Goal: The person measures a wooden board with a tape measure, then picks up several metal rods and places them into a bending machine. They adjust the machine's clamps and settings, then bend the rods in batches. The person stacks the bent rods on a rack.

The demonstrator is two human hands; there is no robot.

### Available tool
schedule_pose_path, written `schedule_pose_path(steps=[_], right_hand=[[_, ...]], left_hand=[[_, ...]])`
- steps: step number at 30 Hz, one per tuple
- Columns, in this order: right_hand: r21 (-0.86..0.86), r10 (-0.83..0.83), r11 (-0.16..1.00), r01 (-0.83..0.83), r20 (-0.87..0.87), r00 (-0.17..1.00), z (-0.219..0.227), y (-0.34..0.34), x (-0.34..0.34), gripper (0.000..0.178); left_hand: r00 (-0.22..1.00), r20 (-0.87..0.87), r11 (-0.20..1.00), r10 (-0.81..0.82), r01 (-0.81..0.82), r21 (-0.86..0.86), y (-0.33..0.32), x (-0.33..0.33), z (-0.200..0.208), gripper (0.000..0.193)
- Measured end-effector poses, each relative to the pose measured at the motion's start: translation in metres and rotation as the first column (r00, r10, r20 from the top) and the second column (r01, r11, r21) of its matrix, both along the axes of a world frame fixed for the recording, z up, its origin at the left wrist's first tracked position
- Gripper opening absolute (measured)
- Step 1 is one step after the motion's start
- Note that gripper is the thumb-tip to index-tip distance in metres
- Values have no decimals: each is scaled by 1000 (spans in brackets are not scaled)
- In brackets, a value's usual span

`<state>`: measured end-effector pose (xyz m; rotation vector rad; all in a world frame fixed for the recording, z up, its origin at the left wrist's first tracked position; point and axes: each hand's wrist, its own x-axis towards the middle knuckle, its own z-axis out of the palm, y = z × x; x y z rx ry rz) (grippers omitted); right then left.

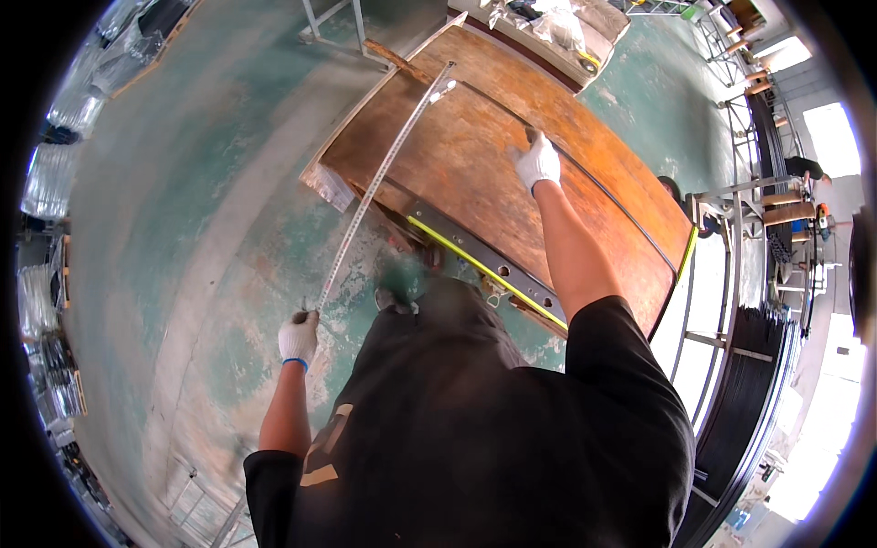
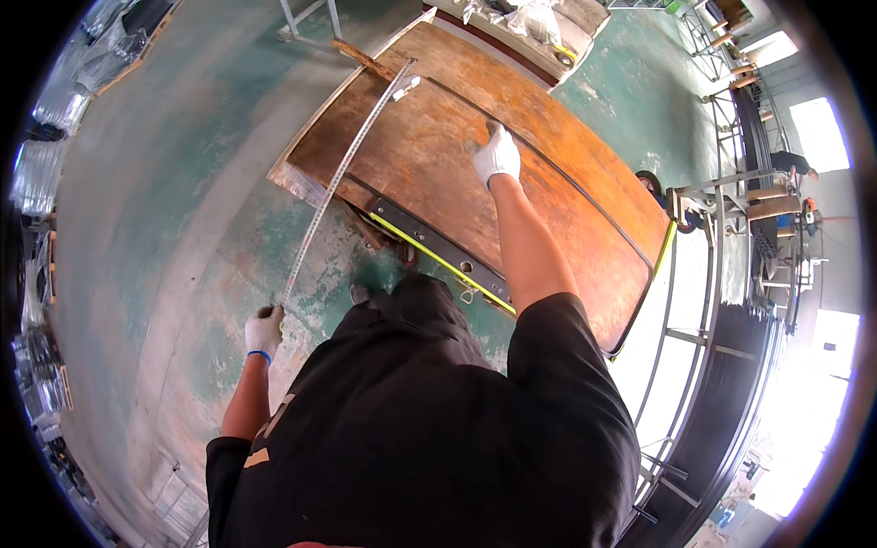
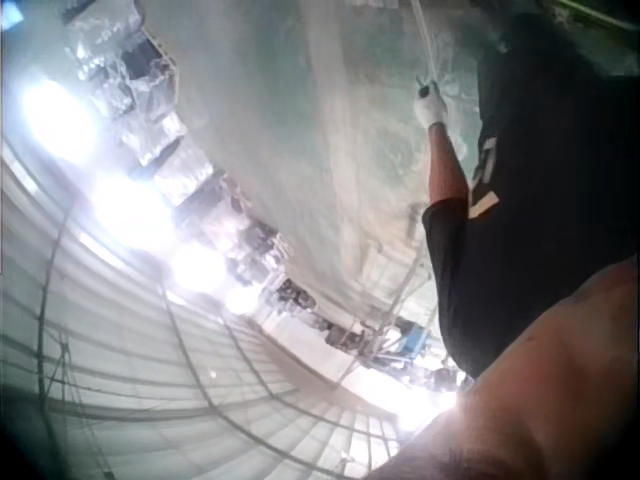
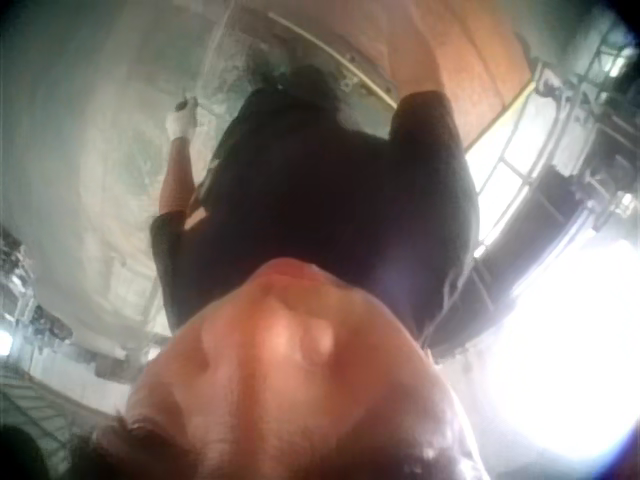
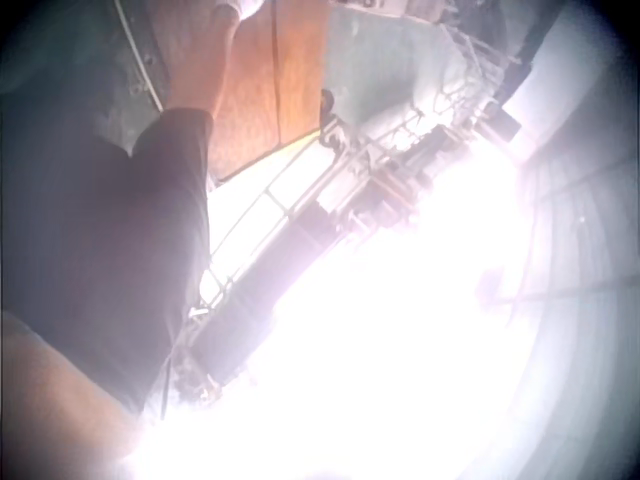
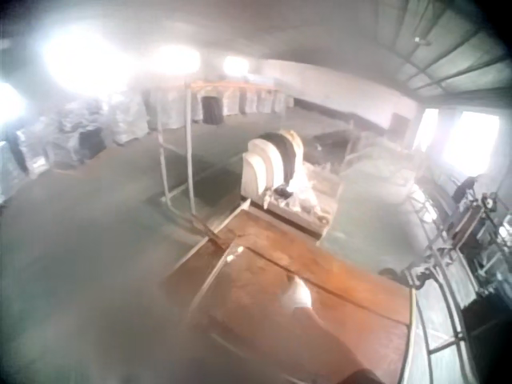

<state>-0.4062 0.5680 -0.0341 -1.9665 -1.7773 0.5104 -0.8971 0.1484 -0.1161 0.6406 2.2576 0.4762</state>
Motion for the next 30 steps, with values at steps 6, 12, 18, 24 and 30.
schedule_pose_path(steps=[6,12,18,24,30], right_hand=[[-204,92,979,-14,377,922,-18,30,14,101],[-313,85,947,74,464,882,-46,64,24,112],[-341,110,938,65,468,877,-59,67,34,115],[-335,110,940,62,470,876,-61,69,35,115],[-336,104,940,61,451,886,-56,68,32,114]], left_hand=[[984,-145,995,-100,95,-37,54,-8,34,45],[966,-220,989,-138,122,-84,74,7,49,43],[970,-211,990,-117,98,-97,90,23,51,39],[968,-209,986,-140,116,-120,104,35,42,42],[962,-212,977,-171,138,-163,103,40,41,43]])
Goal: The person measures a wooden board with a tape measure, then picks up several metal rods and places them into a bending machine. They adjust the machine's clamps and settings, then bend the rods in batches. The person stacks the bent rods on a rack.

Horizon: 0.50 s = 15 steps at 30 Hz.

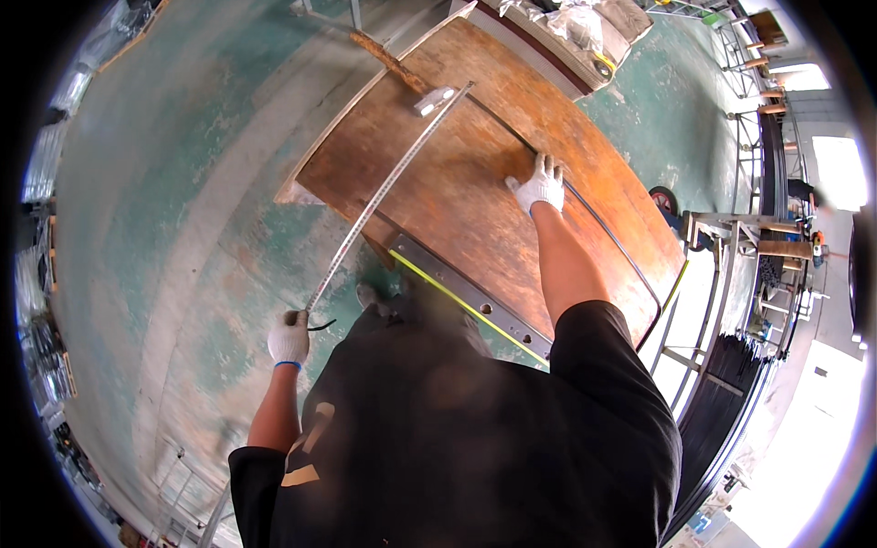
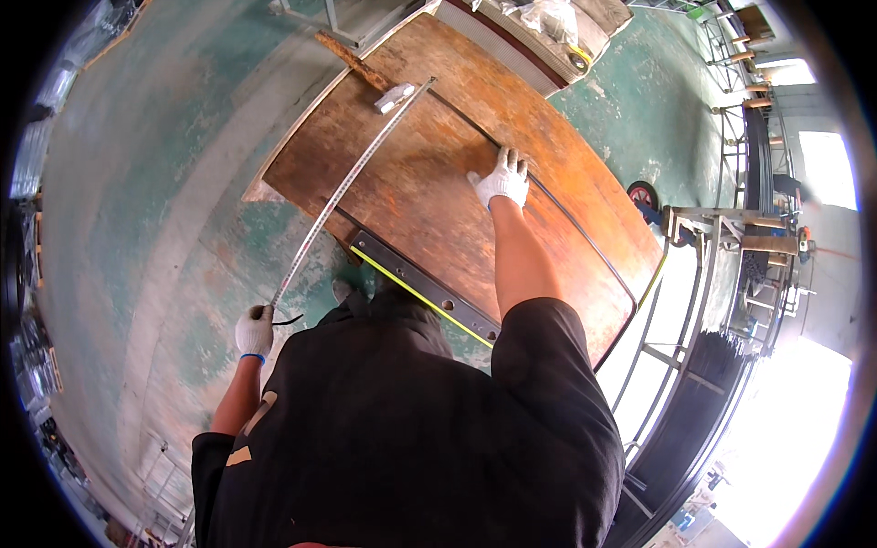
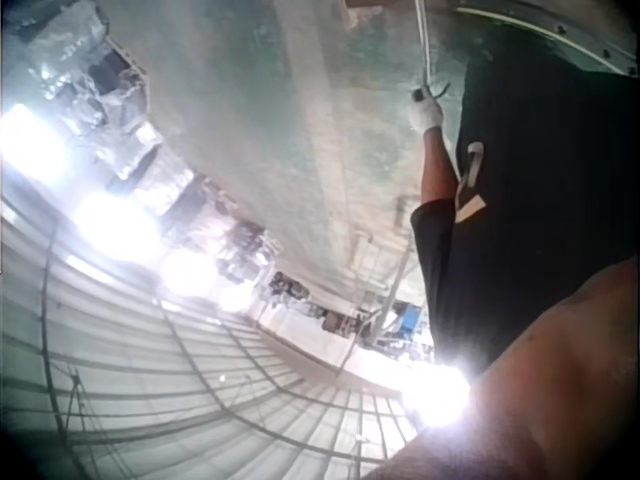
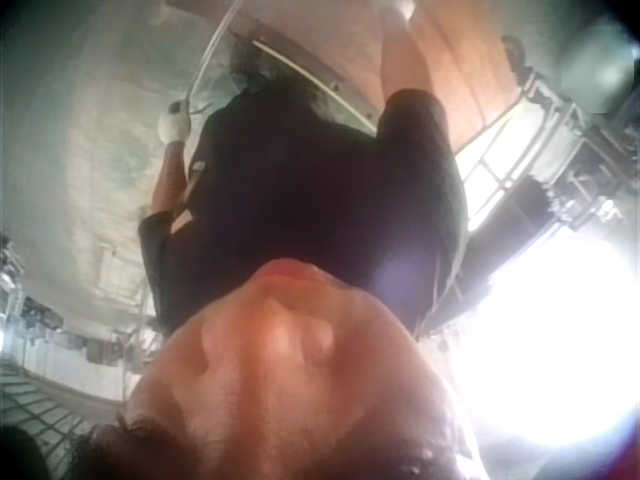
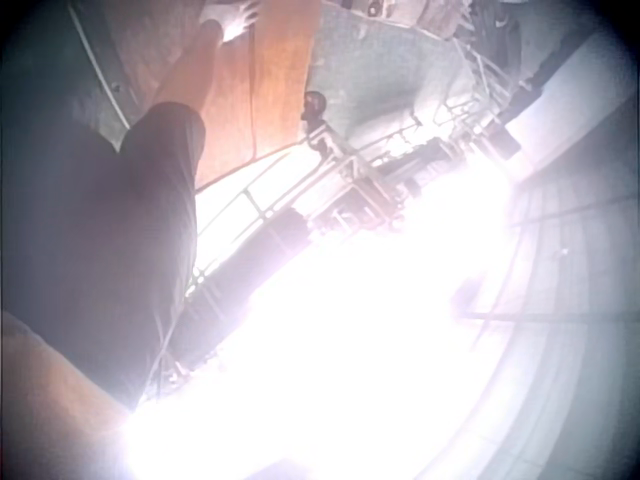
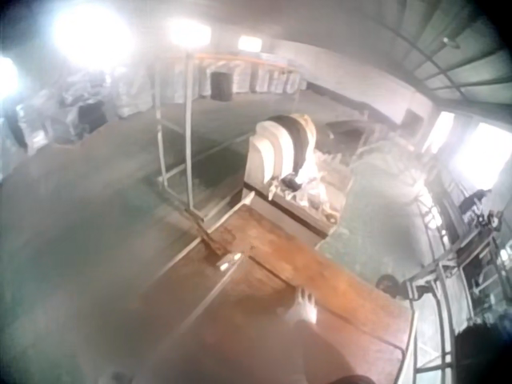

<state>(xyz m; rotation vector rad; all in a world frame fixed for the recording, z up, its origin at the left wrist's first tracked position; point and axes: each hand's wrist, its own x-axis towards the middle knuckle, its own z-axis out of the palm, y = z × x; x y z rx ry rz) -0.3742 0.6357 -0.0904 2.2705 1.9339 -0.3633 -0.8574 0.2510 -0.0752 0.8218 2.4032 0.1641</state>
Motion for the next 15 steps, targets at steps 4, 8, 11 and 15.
schedule_pose_path(steps=[4,8,11,15], right_hand=[[9,7,1000,-7,17,1000,1,-1,-3,113],[23,17,1000,-18,56,998,-12,3,2,114],[-6,15,1000,-15,71,997,-15,3,3,114],[-30,42,999,-39,85,995,-13,4,2,115]], left_hand=[[1000,24,1000,3,-3,-30,-14,-8,-9,43],[1000,-11,999,-26,26,-42,-20,-15,-19,45],[999,-9,997,-34,34,-65,-15,-16,-13,45],[999,-14,998,-38,37,-57,-14,-17,-14,45]])
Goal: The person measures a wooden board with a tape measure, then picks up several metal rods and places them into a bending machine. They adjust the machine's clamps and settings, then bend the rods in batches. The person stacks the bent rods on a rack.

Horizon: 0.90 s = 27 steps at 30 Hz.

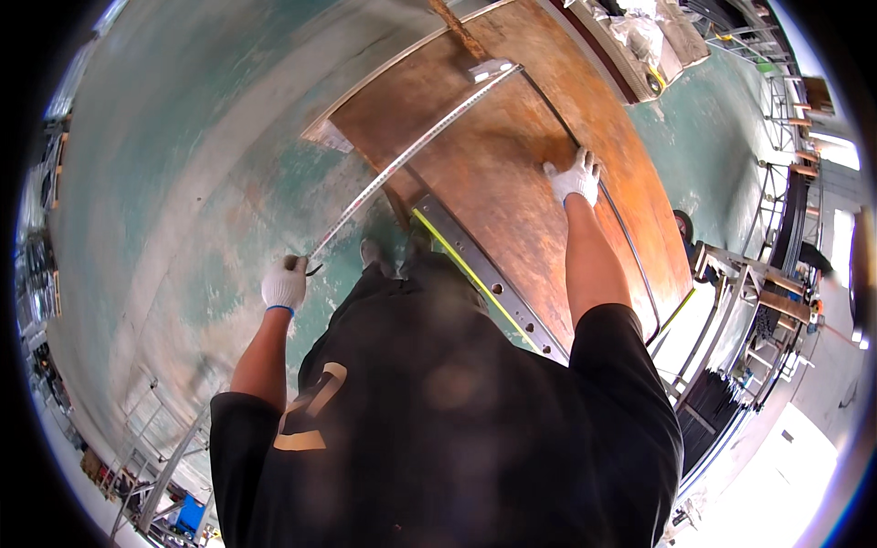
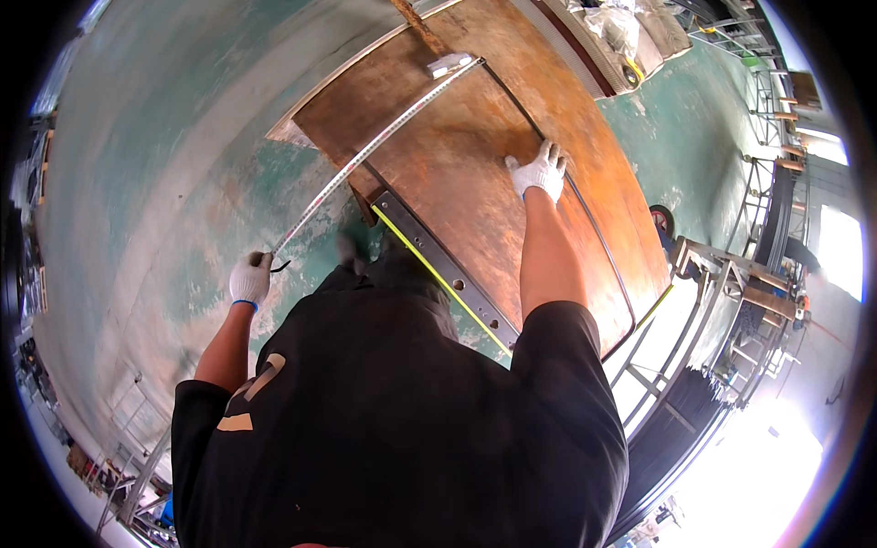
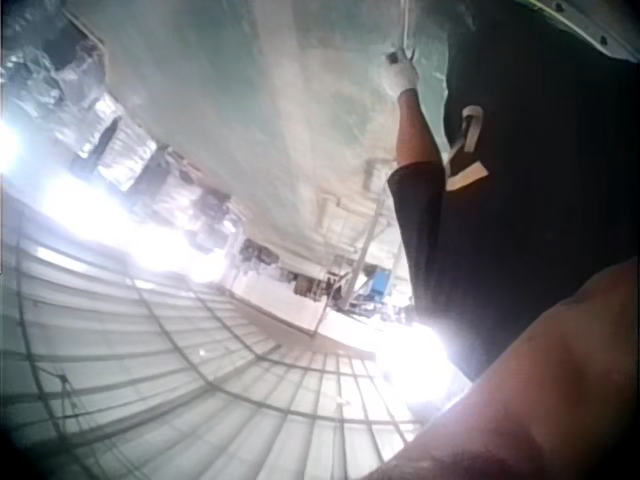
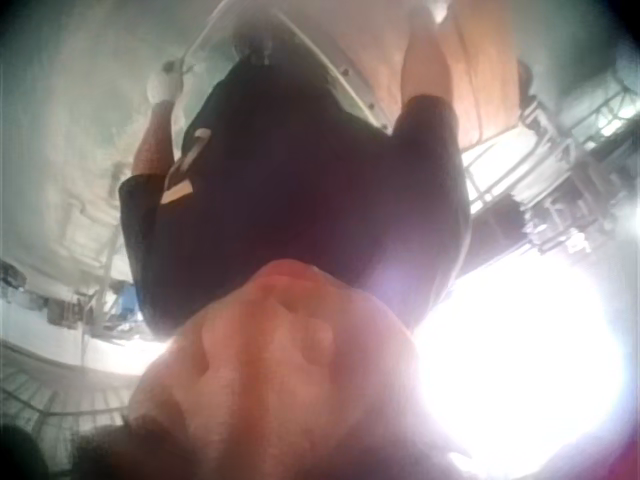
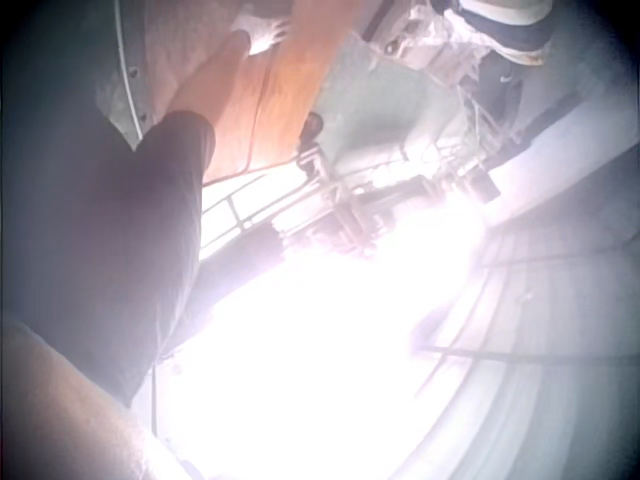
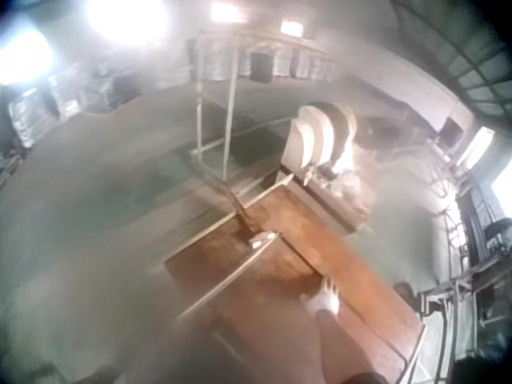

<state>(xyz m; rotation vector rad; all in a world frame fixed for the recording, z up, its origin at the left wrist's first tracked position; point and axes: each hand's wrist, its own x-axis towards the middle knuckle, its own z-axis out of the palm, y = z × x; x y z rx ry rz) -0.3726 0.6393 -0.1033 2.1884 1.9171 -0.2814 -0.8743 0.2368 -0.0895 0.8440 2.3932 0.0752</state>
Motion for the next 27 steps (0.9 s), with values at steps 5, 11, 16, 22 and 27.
schedule_pose_path(steps=[5,11,16,22,27], right_hand=[[23,11,1000,-11,5,1000,-7,4,5,115],[178,-13,984,22,-49,999,5,3,10,86],[223,-125,967,126,-16,992,-1,28,32,46],[221,-26,975,28,-13,1000,2,44,52,28],[355,276,927,-119,-433,858,123,21,96,30]], left_hand=[[1000,-2,1000,-3,3,-16,3,-1,-6,45],[976,211,989,51,-79,128,-10,0,-17,50],[855,481,929,197,-319,186,14,30,6,37],[766,619,831,172,-450,327,64,46,16,38],[787,612,811,78,-406,420,111,57,14,37]])
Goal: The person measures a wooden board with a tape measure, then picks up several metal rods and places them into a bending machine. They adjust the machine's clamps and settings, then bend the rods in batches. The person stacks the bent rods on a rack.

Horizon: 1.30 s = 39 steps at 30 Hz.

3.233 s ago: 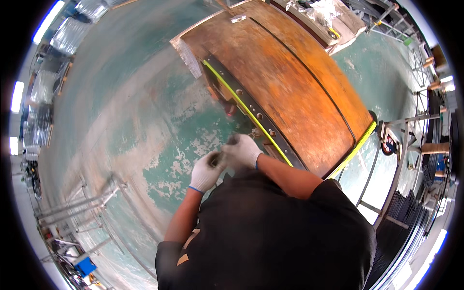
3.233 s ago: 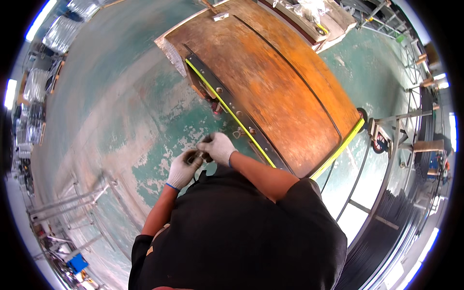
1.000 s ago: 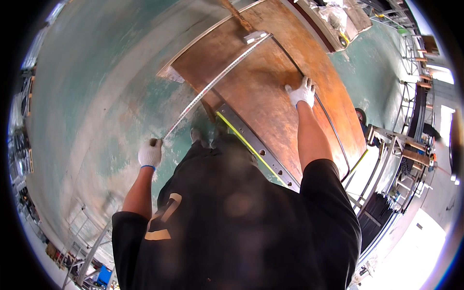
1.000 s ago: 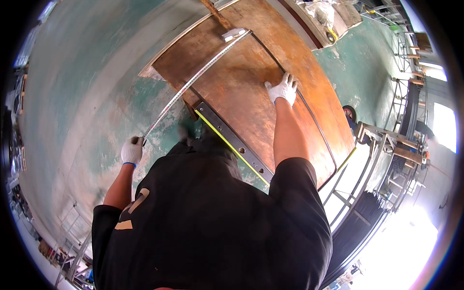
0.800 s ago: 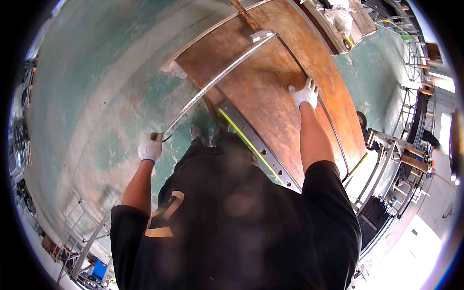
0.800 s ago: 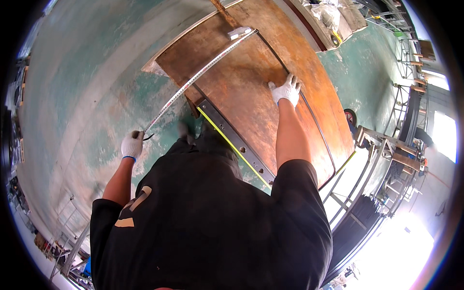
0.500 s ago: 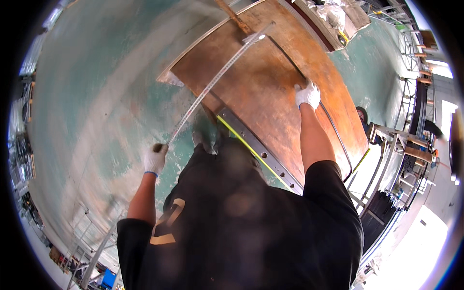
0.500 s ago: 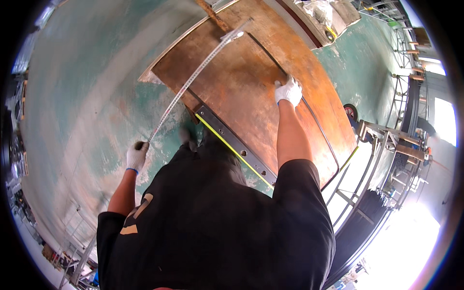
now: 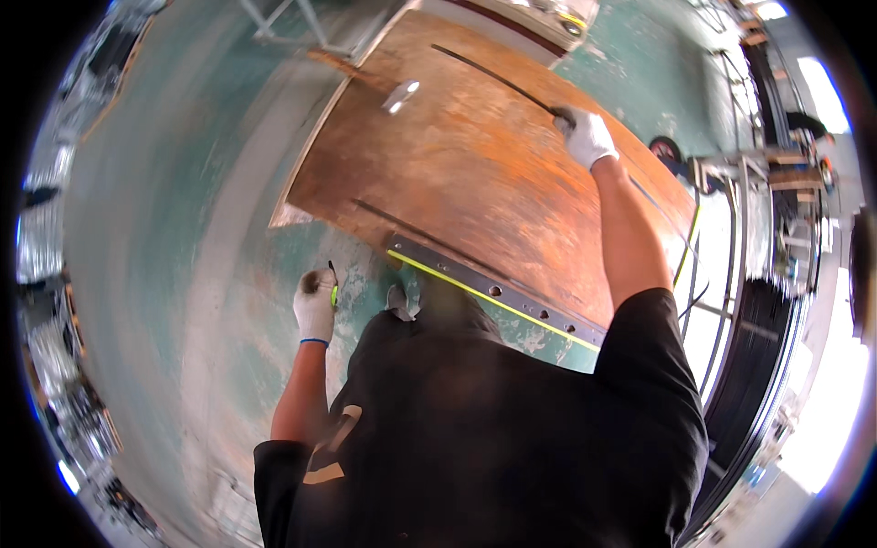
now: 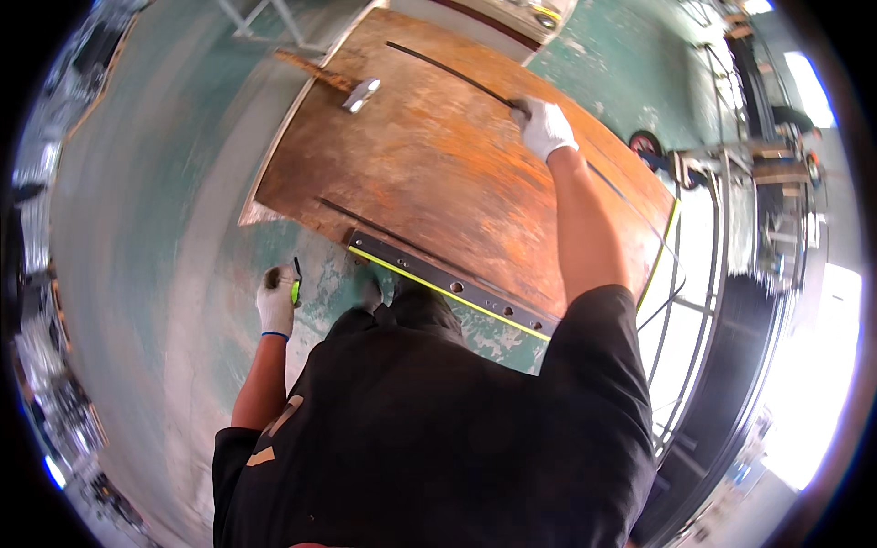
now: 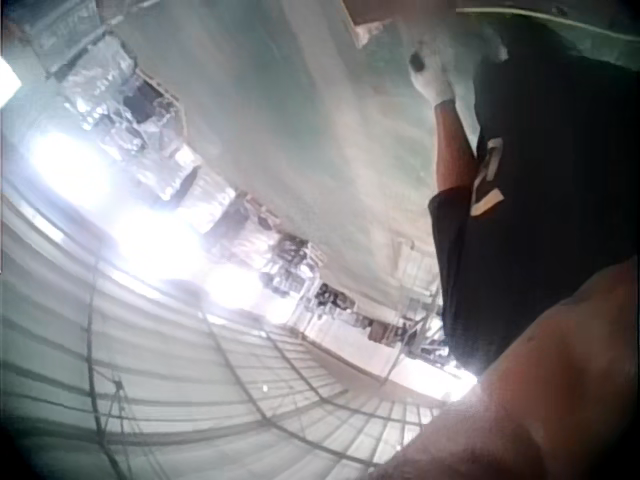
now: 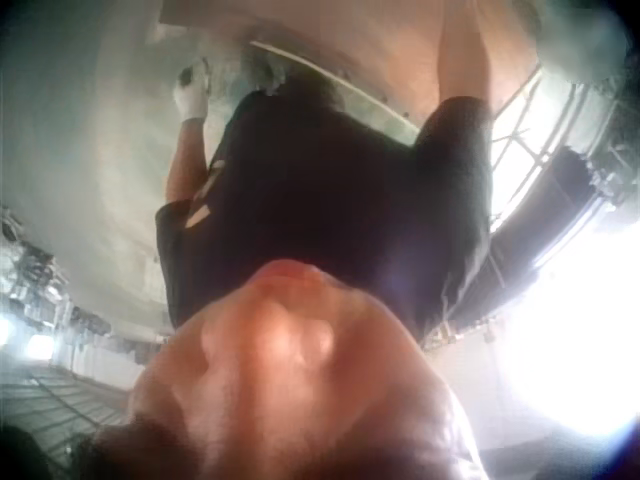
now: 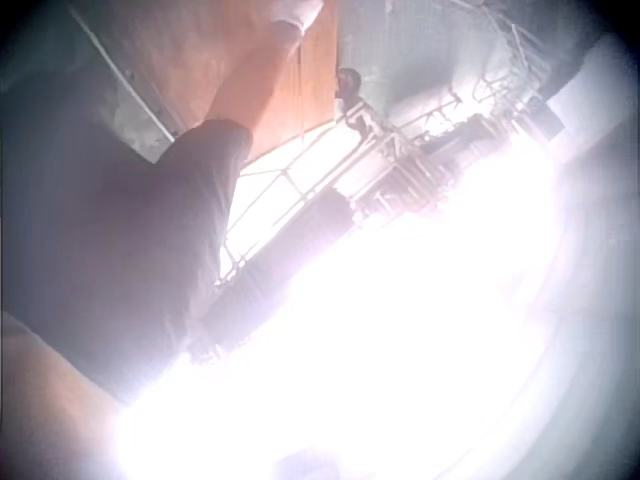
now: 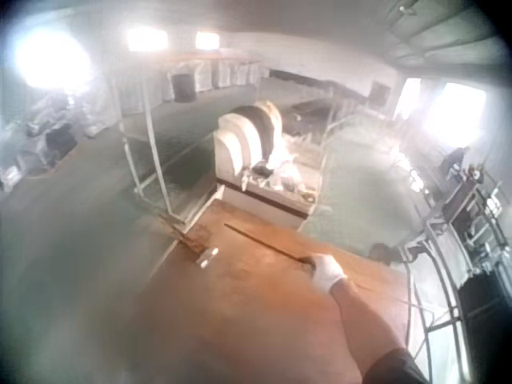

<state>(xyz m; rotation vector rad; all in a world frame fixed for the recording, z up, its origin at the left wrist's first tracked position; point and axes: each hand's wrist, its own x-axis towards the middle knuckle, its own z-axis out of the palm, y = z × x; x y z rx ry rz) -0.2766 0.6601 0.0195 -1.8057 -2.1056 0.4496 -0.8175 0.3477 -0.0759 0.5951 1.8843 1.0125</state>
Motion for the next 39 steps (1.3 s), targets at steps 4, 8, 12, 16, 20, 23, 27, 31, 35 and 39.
schedule_pose_path(steps=[4,8,12,16,20,23,27,31,35,39], right_hand=[[138,-69,988,65,25,997,152,-68,7,30],[340,-271,902,267,-38,962,270,-209,13,33],[575,-483,688,444,-95,871,387,-355,-31,33],[738,-751,329,589,-173,637,430,-527,-26,30],[770,-847,-22,637,-353,398,441,-670,9,28],[720,-843,-269,640,-497,204,428,-788,23,28],[551,-708,-500,668,-704,50,371,-924,50,29],[270,-467,-612,743,-882,-65,308,-1029,49,32],[200,-321,-512,835,-947,30,236,-1132,79,42],[191,-312,-525,830,-950,21,201,-1201,122,43]], left_hand=[[966,-75,968,-246,248,18,35,7,-32,37],[694,-464,779,-550,627,14,81,56,-23,39],[373,-672,552,-640,832,-64,117,102,-48,45],[-1,-830,327,-558,919,-221,131,184,-19,52],[-183,-876,292,-447,895,-337,108,216,-14,55],[-230,-904,297,-360,890,-345,67,257,-4,55],[50,-770,186,-636,978,-90,-5,347,12,50],[99,98,121,-990,960,251,-133,491,5,45],[-248,230,-132,-941,895,426,-297,646,80,40],[-566,231,-342,-791,724,599,-419,769,137,52]])
